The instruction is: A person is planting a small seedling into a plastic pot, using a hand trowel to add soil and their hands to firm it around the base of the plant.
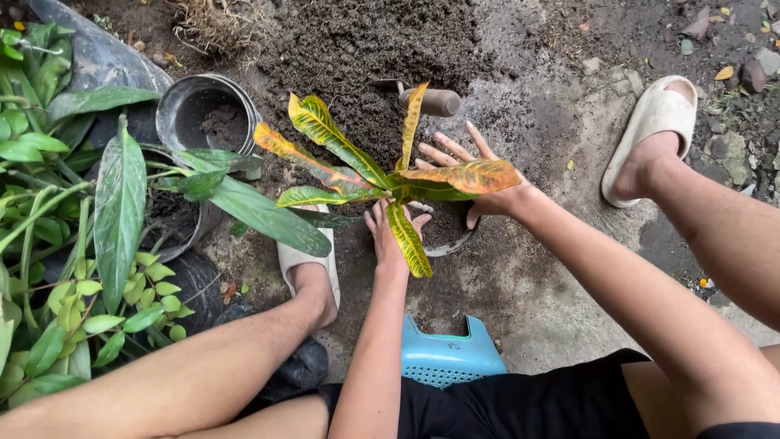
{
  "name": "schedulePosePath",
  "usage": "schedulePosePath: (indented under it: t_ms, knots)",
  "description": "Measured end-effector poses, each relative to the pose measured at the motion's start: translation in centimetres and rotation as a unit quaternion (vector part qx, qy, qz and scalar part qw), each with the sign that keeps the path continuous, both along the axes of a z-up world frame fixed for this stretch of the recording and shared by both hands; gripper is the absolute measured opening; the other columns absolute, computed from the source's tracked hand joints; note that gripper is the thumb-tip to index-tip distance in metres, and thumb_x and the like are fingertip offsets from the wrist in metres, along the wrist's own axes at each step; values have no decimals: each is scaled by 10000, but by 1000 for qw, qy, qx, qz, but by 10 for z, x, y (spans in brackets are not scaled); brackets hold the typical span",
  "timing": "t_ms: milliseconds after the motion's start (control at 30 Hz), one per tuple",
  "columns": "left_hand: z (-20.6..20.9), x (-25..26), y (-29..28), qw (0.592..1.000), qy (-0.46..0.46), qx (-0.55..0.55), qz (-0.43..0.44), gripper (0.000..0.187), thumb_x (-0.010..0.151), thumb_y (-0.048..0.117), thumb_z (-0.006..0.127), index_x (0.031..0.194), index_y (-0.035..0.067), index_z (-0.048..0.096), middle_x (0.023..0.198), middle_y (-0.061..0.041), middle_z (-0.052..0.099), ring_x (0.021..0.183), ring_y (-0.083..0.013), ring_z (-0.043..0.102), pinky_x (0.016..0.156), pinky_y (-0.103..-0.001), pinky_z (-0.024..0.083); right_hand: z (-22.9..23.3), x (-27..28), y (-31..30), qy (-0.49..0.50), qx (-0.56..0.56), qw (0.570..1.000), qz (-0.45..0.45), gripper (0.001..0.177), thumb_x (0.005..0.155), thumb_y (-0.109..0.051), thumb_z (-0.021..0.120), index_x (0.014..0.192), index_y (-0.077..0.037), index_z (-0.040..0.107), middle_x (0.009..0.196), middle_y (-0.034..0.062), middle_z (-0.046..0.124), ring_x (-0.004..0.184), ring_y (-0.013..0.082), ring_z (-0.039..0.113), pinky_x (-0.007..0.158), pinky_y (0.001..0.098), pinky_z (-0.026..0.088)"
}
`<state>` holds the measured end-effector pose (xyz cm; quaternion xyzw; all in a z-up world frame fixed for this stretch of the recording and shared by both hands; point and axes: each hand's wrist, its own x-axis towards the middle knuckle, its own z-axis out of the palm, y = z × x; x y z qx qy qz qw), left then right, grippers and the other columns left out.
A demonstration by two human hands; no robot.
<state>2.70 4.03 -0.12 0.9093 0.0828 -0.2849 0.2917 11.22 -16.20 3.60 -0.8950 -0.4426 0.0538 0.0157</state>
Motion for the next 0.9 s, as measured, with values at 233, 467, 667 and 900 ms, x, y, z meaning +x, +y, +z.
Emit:
schedulePosePath:
  t_ms: [233, 467, 667, 900]
  knots:
    - [8, 0, -1, 1000, -25, -4, -12, 870, 957, 586, 559, 1535, -32, 355, 1563, -237, 391, 1467, -357, 344, 1232, -613, 164, 5, -5, 22, 31, -173, 984, -13, 1680, 281, -894, 845, 1657, -344, 53, 1743, 17, 30, 1592, 286, -12, 1237, 663, -38]
    - [5, 2, 0, 1000, -20, -15, -4, 848, 977, 576, 551, 1553, -5, 329, 1559, -216, 400, 1455, -335, 362, 1231, -598, 168, 6, -9, -9, 20, -161, 985, -64, 1435, 476, -1041, 457, 1654, -329, 52, 1739, -9, 49, 1590, 242, 44, 1266, 611, -10]
    - [7, 1, 1, 999, -35, -24, 11, 847, 972, 541, 586, 1547, -26, 329, 1560, -228, 399, 1459, -349, 352, 1240, -594, 147, 10, -13, -52, 39, -154, 987, 17, 491, 881, -128, 509, 1353, -245, 576, 1245, -53, 725, 1505, 176, 408, 1277, 566, 231]
    - [6, -2, 4, 992, -55, -97, 53, 878, 950, 487, 664, 1558, -30, 301, 1564, -239, 407, 1456, -357, 365, 1238, -617, 130, 10, -74, -33, 85, -165, 983, 0, 668, 866, -76, 488, 1525, -131, 387, 960, 87, 780, 1220, 242, 631, 1162, 595, 280]
